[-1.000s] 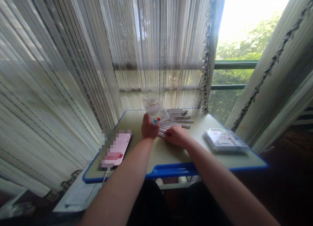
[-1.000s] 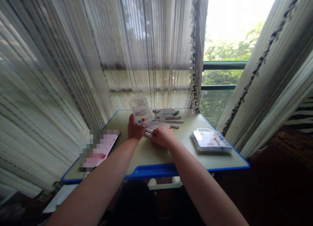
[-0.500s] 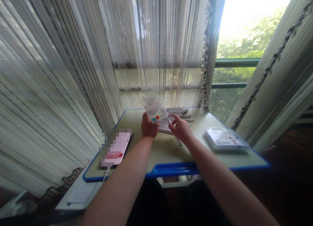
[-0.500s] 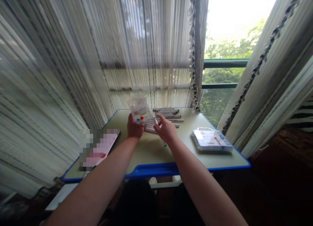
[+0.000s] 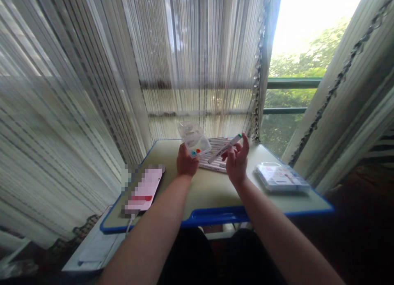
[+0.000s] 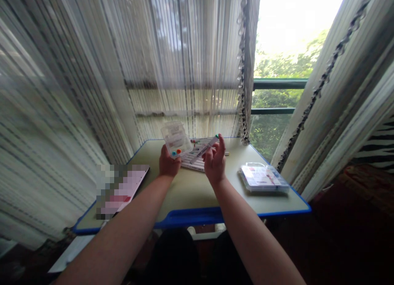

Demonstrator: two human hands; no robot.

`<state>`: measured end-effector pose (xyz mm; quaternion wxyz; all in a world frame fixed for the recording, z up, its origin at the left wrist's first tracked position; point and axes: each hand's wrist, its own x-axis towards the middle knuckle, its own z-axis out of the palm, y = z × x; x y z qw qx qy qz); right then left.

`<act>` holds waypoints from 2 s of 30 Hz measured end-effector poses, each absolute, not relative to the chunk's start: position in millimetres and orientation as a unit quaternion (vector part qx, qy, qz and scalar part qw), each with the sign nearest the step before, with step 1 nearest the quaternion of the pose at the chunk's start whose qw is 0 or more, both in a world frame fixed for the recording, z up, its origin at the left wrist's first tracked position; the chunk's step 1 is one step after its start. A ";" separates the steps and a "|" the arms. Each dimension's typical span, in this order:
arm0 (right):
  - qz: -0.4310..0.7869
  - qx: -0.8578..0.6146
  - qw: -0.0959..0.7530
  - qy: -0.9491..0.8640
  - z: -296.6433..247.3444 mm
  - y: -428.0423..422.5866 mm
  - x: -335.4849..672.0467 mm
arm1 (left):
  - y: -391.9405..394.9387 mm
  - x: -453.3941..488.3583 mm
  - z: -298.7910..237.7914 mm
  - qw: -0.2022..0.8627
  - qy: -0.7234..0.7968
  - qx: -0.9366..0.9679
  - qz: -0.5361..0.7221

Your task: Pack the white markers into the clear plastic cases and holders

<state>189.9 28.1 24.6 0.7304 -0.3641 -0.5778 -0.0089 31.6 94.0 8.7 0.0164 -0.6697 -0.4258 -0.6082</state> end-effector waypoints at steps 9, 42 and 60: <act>-0.001 -0.346 0.766 -0.542 28.1 27.1 190.5 | 93.8 31.0 8.4 0.013 -0.428 -0.667 -0.609; -0.141 -0.361 0.580 -0.716 30.3 27.0 186.6 | 91.3 33.5 8.3 0.084 -0.412 -0.707 -0.569; -0.135 -0.361 0.561 -0.733 35.5 22.8 186.1 | 92.2 35.7 8.1 0.096 -0.408 -0.706 -0.571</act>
